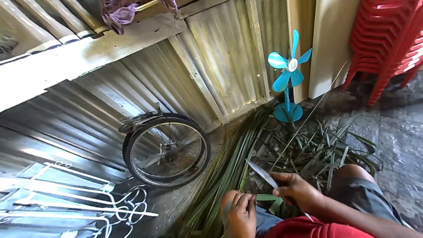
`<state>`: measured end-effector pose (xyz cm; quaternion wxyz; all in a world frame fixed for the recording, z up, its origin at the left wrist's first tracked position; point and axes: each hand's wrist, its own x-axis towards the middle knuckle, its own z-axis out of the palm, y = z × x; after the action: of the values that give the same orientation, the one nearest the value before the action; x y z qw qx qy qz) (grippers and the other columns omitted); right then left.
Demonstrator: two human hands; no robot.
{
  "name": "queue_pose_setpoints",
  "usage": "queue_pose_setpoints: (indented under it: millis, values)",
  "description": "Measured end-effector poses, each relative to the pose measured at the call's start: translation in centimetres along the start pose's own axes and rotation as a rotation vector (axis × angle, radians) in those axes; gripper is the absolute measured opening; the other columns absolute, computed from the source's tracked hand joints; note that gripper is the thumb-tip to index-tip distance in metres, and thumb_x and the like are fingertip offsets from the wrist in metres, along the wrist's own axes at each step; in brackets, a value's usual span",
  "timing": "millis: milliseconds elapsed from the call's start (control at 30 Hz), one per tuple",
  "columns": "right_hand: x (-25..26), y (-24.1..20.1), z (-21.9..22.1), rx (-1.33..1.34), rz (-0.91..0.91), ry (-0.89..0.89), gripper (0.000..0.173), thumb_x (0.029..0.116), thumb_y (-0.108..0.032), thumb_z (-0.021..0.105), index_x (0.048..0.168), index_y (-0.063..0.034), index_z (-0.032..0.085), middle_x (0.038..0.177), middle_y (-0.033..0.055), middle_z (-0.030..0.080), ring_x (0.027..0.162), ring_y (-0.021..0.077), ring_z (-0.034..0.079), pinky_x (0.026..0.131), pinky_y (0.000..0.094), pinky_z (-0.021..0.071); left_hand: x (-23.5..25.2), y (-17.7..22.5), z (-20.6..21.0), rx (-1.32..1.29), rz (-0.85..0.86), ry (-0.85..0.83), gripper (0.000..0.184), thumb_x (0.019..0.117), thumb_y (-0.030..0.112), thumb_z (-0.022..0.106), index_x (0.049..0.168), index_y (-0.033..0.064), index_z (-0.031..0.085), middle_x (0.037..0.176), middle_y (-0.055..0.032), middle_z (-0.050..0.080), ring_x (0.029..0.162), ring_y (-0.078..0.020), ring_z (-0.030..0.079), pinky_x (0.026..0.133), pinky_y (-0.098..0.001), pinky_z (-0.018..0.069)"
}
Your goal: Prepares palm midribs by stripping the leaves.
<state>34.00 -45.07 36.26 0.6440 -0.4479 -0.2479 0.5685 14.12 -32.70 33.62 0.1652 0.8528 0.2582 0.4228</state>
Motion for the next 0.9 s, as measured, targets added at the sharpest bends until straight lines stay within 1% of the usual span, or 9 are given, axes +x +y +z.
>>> queue_pose_setpoints:
  millis: [100, 200, 367, 567, 667, 733, 767, 833, 900]
  values:
    - [0.2, 0.3, -0.1, 0.057, -0.015, -0.014, 0.064, 0.0806, 0.003, 0.078, 0.141, -0.0091, 0.061, 0.107, 0.008, 0.071, 0.062, 0.0075, 0.059, 0.052, 0.0234, 0.0494, 0.1, -0.2, 0.0, -0.032, -0.006, -0.033, 0.008, 0.0863, 0.017, 0.075, 0.084, 0.0095, 0.078, 0.086, 0.0019, 0.073, 0.085, -0.0027, 0.069, 0.08, -0.0191, 0.0584]
    - [0.3, 0.4, -0.2, 0.072, -0.052, -0.005, 0.062, 0.0812, 0.002, 0.077, 0.14, -0.009, 0.062, 0.105, 0.0076, 0.072, 0.062, 0.0061, 0.058, 0.052, 0.0221, 0.048, 0.1, 0.1, -0.3, -0.066, -0.002, -0.055, 0.008, 0.0871, 0.015, 0.073, 0.085, 0.0096, 0.078, 0.087, 0.0019, 0.074, 0.086, -0.0022, 0.069, 0.081, -0.0192, 0.0586]
    - [0.5, 0.1, 0.0, 0.09, -0.048, 0.02, 0.058, 0.0818, 0.002, 0.076, 0.138, -0.0093, 0.064, 0.106, 0.0089, 0.071, 0.06, 0.0061, 0.055, 0.05, 0.0221, 0.0452, 0.1, 0.4, -0.5, -0.054, 0.047, -0.018, 0.008, 0.0874, 0.015, 0.074, 0.086, 0.0085, 0.078, 0.089, 0.0006, 0.075, 0.09, -0.003, 0.07, 0.085, -0.0185, 0.0584]
    - [0.2, -0.4, 0.2, 0.13, -0.017, 0.05, 0.059, 0.0821, 0.004, 0.075, 0.139, -0.0074, 0.062, 0.106, 0.0086, 0.071, 0.059, 0.0066, 0.056, 0.049, 0.0224, 0.0465, -0.4, 0.0, -1.1, 0.114, 0.161, 0.023, 0.013, 0.0911, 0.017, 0.07, 0.09, 0.0088, 0.08, 0.092, -0.003, 0.075, 0.093, -0.0069, 0.071, 0.087, -0.02, 0.0579]
    - [-0.1, -1.5, -0.3, 0.155, -0.072, 0.158, 0.059, 0.0851, 0.001, 0.071, 0.142, -0.0075, 0.058, 0.1, 0.008, 0.069, 0.057, 0.0078, 0.054, 0.048, 0.0242, 0.0468, -0.9, -0.8, -1.8, 0.186, 0.181, 0.049, 0.016, 0.0937, 0.02, 0.068, 0.091, 0.0101, 0.08, 0.091, -0.0026, 0.074, 0.092, -0.0086, 0.071, 0.086, -0.0225, 0.0581]
    - [0.0, -2.9, -0.8, 0.186, -0.099, 0.261, 0.06, 0.0863, 0.003, 0.07, 0.144, -0.0074, 0.057, 0.094, 0.0084, 0.069, 0.053, 0.0079, 0.052, 0.046, 0.024, 0.0465, -1.3, -0.8, -2.0, 0.181, 0.169, 0.051, 0.016, 0.0931, 0.02, 0.069, 0.091, 0.0094, 0.081, 0.088, -0.0032, 0.073, 0.089, -0.008, 0.07, 0.085, -0.0209, 0.057]
    - [0.0, -3.3, -0.9, 0.204, -0.102, 0.274, 0.06, 0.0868, 0.004, 0.069, 0.144, -0.0077, 0.056, 0.095, 0.0089, 0.069, 0.052, 0.0077, 0.052, 0.046, 0.0236, 0.0463, -1.5, -0.8, -2.0, 0.176, 0.161, 0.053, 0.015, 0.0922, 0.02, 0.07, 0.09, 0.0095, 0.08, 0.087, -0.0031, 0.073, 0.088, -0.0073, 0.07, 0.085, -0.0198, 0.0567]
    - [0.1, -3.4, -0.8, 0.218, -0.098, 0.242, 0.061, 0.0879, 0.003, 0.069, 0.146, -0.009, 0.055, 0.101, 0.0095, 0.069, 0.053, 0.0074, 0.051, 0.047, 0.0231, 0.0461, -1.6, -0.7, -1.9, 0.173, 0.152, 0.066, 0.014, 0.0914, 0.02, 0.071, 0.089, 0.0098, 0.08, 0.087, -0.0028, 0.073, 0.089, -0.0067, 0.07, 0.085, -0.0193, 0.0565]
    - [0.0, -2.8, -0.7, 0.156, -0.073, 0.164, 0.061, 0.0879, -0.001, 0.07, 0.146, -0.0087, 0.054, 0.099, 0.0072, 0.068, 0.056, 0.0072, 0.053, 0.049, 0.0232, 0.0464, -1.3, -0.7, -1.8, 0.174, 0.16, 0.08, 0.014, 0.0918, 0.02, 0.07, 0.089, 0.0101, 0.08, 0.088, -0.0026, 0.073, 0.089, -0.0071, 0.07, 0.085, -0.0202, 0.0565]
